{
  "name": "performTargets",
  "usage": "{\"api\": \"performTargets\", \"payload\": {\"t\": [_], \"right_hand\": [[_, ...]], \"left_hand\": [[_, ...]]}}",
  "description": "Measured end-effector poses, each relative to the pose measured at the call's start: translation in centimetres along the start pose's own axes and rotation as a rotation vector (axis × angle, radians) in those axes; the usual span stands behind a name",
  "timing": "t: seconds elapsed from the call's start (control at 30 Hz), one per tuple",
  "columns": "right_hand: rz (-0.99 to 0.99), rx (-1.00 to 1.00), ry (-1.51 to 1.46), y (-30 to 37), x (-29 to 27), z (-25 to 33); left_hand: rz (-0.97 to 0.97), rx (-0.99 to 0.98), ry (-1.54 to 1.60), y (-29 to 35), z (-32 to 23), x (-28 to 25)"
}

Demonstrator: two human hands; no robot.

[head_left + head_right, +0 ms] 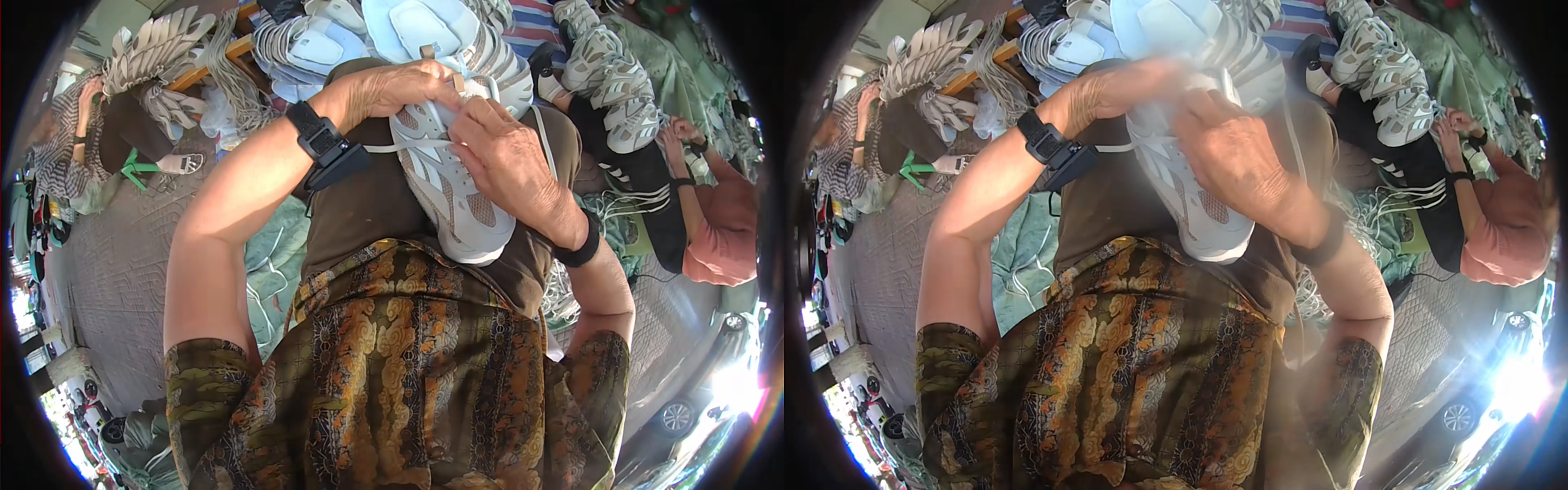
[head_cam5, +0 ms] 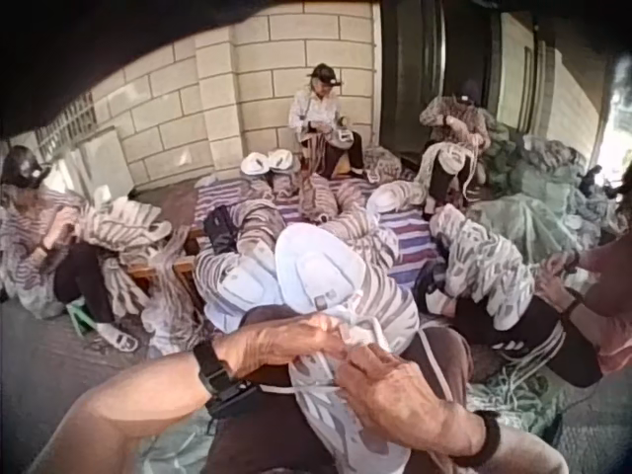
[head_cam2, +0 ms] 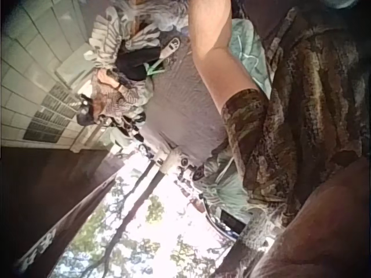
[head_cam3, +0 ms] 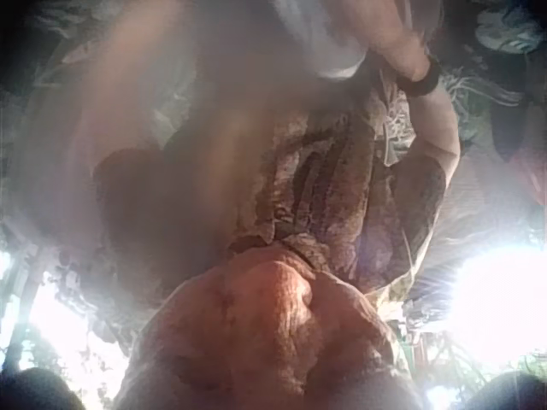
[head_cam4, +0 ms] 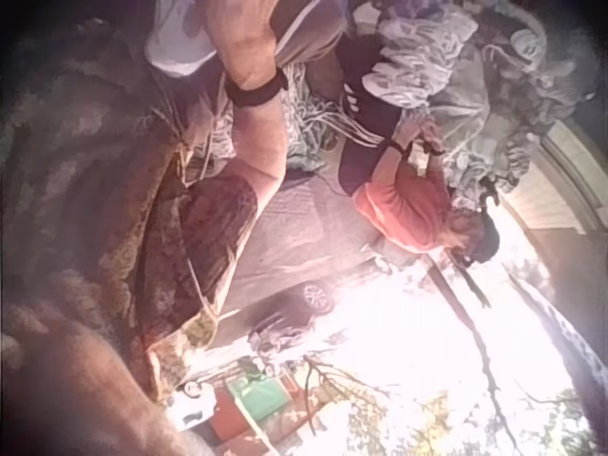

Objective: The person sits on a mat and laces a white sneaker held on their lap. They thread the laces through the eyelets, pull them tight, and tie a knot. Other people are visible in the background performing similar tasks.

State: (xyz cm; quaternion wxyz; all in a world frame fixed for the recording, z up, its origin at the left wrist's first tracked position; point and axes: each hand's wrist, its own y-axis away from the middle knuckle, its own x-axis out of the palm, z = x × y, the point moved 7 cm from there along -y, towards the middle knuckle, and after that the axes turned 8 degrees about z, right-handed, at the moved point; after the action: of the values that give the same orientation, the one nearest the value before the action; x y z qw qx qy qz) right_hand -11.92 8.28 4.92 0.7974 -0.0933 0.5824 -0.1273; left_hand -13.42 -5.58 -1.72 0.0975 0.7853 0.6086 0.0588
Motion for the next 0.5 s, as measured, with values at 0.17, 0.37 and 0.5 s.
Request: {"api": "performTargets", "payload": {"t": [0.17,0.37,0.5], "right_hand": [[0.147,0.113,-0.233,0.2,0.5,-0.9],[0.304,0.174,-0.673,0.1,-2.3,0.9],[-0.2,0.395,-0.749,3.2,-13.9,0.4]], "left_hand": [[0.155,-0.036,-0.165,-0.6,0.4,0.1],[0.113,-0.023,-0.054,-0.4,0.6,0.3],[0.101,0.043,-0.056,-1.3,1.0,0.1]]}}
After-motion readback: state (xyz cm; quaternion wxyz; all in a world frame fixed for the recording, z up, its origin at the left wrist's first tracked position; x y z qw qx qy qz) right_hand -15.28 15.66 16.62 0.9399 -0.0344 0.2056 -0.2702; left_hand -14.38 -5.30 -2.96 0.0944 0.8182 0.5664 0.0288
